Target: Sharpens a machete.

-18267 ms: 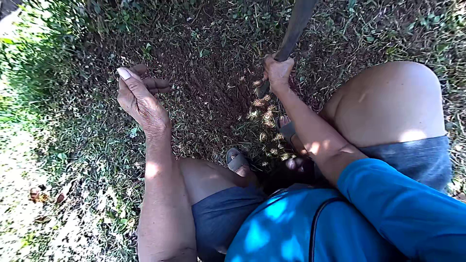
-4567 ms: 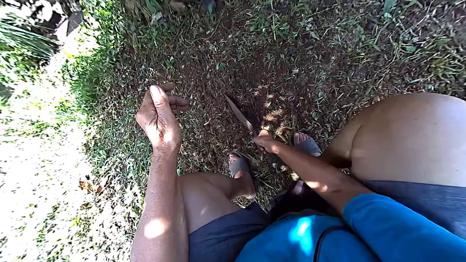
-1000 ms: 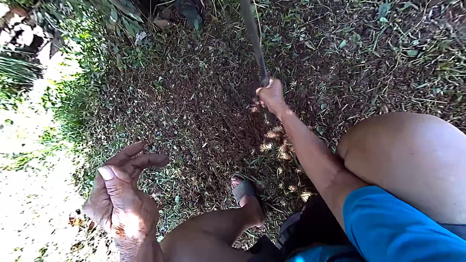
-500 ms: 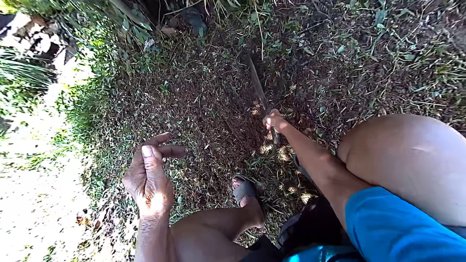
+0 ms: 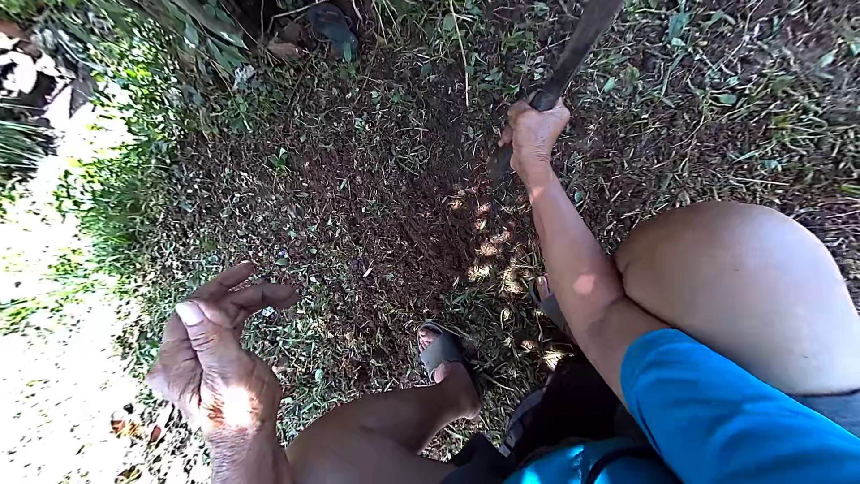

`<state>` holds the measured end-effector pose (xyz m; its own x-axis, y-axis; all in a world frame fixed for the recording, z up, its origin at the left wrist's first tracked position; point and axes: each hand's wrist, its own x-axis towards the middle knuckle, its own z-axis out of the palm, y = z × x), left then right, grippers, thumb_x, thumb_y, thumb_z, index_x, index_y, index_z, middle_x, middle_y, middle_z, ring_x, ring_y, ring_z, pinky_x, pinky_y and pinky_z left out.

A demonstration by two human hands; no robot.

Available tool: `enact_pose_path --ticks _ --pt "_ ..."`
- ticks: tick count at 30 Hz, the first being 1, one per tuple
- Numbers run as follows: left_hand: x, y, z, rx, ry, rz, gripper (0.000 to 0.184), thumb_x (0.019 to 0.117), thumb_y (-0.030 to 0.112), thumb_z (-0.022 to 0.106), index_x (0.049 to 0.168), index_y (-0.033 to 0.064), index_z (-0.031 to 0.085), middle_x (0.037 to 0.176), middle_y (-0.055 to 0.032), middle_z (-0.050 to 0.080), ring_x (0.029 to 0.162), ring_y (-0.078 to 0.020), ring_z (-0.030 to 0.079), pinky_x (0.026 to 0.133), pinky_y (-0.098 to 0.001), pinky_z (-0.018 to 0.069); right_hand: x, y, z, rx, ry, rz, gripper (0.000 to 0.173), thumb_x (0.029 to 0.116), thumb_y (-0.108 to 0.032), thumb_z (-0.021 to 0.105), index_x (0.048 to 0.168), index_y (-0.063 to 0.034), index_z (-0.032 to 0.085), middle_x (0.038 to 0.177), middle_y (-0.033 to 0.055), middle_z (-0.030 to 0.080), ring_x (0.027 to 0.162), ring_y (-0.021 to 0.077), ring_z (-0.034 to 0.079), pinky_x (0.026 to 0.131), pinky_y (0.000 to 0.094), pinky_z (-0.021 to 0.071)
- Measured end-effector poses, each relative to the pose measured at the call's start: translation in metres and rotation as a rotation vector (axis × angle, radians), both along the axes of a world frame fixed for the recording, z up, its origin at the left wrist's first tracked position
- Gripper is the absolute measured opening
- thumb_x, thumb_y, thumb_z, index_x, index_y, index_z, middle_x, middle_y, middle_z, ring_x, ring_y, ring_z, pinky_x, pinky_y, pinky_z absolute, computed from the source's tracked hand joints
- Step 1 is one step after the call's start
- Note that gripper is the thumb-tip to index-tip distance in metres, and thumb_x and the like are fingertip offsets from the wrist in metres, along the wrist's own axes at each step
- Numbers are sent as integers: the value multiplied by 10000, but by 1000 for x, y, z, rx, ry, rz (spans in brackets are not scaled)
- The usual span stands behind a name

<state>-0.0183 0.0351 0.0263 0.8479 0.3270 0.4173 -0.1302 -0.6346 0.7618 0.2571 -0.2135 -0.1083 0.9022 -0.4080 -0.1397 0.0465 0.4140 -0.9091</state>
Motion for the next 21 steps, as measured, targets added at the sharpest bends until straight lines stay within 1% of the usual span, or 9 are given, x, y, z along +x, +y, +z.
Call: enact_pose_path --ticks 2,3,5,7,9,12,15,19,21 --pt "5 -7 -1 35 14 -24 452 1119 344 246 1214 27 555 858 108 743 809 -58 738 834 -274 613 0 3 -35 19 145 41 180 867 97 581 896 -28 454 525 6 431 352 101 430 359 277 466" --pt "9 -12 -2 59 24 -31 467 1119 340 245 1203 6 560 846 101 740 797 -50 734 817 -269 613 -5 1 -57 -45 289 166 143 887 77 585 959 2 488 565 23 456 373 107 442 372 274 464" --pt "14 -19 -4 110 71 -34 506 1117 310 242 1201 -71 564 835 80 734 775 -16 717 800 -241 602 -21 -4 -90 -158 574 546 140 917 42 592 989 -44 508 617 -1 475 425 95 441 403 259 439" --pt "19 -24 -4 134 126 -4 503 1105 260 258 1202 -131 559 819 55 723 753 17 693 788 -206 582 -42 0 -105 -241 703 771 135 920 23 603 995 -52 520 593 4 476 415 108 447 398 274 433" --pt "23 -27 -7 108 144 25 481 1102 240 255 1207 -120 557 809 54 725 733 15 695 770 -202 587 -60 -2 -108 -305 748 832 221 934 7 613 1135 -25 529 671 41 493 462 131 454 422 288 425" --pt "28 -24 -5 104 124 35 463 1102 232 245 1181 -99 559 802 66 727 724 5 704 763 -211 596 -67 -5 -102 -364 757 821 241 936 -16 616 1160 -16 529 721 71 521 492 154 483 443 313 444" --pt "29 -23 -7 106 116 39 460 1097 214 233 1159 -98 566 786 73 724 717 9 699 754 -205 594 -56 -13 -77 -362 643 676 223 927 -15 629 1139 1 563 734 86 550 489 156 502 453 315 463" --pt "22 -13 -6 81 80 0 463 1101 247 228 1170 -68 560 824 79 739 749 -26 722 777 -238 611 -25 -35 -30 -194 316 251 160 884 46 630 1024 24 556 630 42 512 411 109 471 403 276 463" --pt "18 -8 -5 62 63 -18 454 1107 256 225 1197 -49 549 851 79 743 773 -43 727 794 -255 610 -9 -46 -7 -26 154 29 158 862 86 602 934 -12 501 573 6 463 374 90 443 370 259 460"
